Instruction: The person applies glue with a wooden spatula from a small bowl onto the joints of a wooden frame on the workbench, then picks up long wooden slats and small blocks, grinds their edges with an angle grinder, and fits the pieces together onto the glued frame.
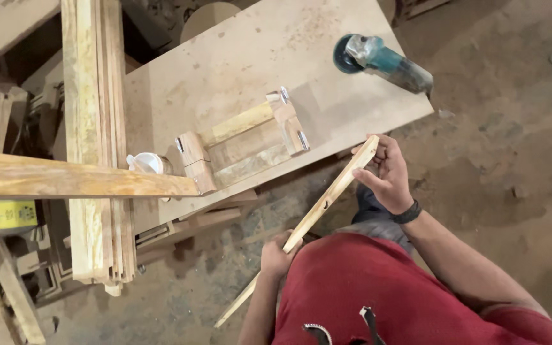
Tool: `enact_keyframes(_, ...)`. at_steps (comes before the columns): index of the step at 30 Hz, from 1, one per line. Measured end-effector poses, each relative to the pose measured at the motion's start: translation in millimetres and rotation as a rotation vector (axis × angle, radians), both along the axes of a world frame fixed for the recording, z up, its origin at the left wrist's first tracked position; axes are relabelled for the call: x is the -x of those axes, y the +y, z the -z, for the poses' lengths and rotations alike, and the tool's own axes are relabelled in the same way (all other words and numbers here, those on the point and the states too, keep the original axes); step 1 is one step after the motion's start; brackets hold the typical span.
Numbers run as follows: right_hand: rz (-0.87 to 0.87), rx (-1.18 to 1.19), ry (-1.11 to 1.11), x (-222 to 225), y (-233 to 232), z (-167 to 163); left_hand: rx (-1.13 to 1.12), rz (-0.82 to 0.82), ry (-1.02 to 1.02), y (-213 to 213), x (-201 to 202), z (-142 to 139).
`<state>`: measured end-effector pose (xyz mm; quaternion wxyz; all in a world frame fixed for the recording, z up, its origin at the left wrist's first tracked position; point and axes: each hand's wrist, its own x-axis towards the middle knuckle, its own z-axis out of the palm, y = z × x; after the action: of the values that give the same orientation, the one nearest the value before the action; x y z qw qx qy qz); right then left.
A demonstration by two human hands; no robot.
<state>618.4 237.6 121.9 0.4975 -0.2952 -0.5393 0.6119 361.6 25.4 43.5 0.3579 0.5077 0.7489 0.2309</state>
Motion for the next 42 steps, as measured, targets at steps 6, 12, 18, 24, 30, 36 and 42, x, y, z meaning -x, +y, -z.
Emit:
enact_keyframes(6, -0.219, 0.065, 0.073, -17, 93, 6, 0.057, -0.106, 0.130, 47, -40, 11)
enact_keyframes(12, -0.215, 0.045, -0.096, -49, 176, 35, 0.120, -0.138, 0.041, 89, -75, 28)
enact_keyframes(18, -0.082, 0.042, -0.927, -53, 235, 73, 0.300, -0.471, -0.068, 111, -99, 60)
enact_keyframes(24, 0.193, -0.710, -1.211, -59, 290, 88, 0.473, -0.480, 0.068, 135, -124, 74)
enact_keyframes(30, -0.220, -0.305, -1.402, -6, 354, 82, 0.646, -0.434, 0.177, 143, -127, 77)
enact_keyframes(36, -0.264, -0.192, -1.235, -20, 371, 89, 0.663, -0.418, 0.127, 139, -131, 85)
enact_keyframes(42, -0.335, 0.192, -0.548, -101, 328, 117, 0.696, -0.417, 0.121, 135, -140, 89)
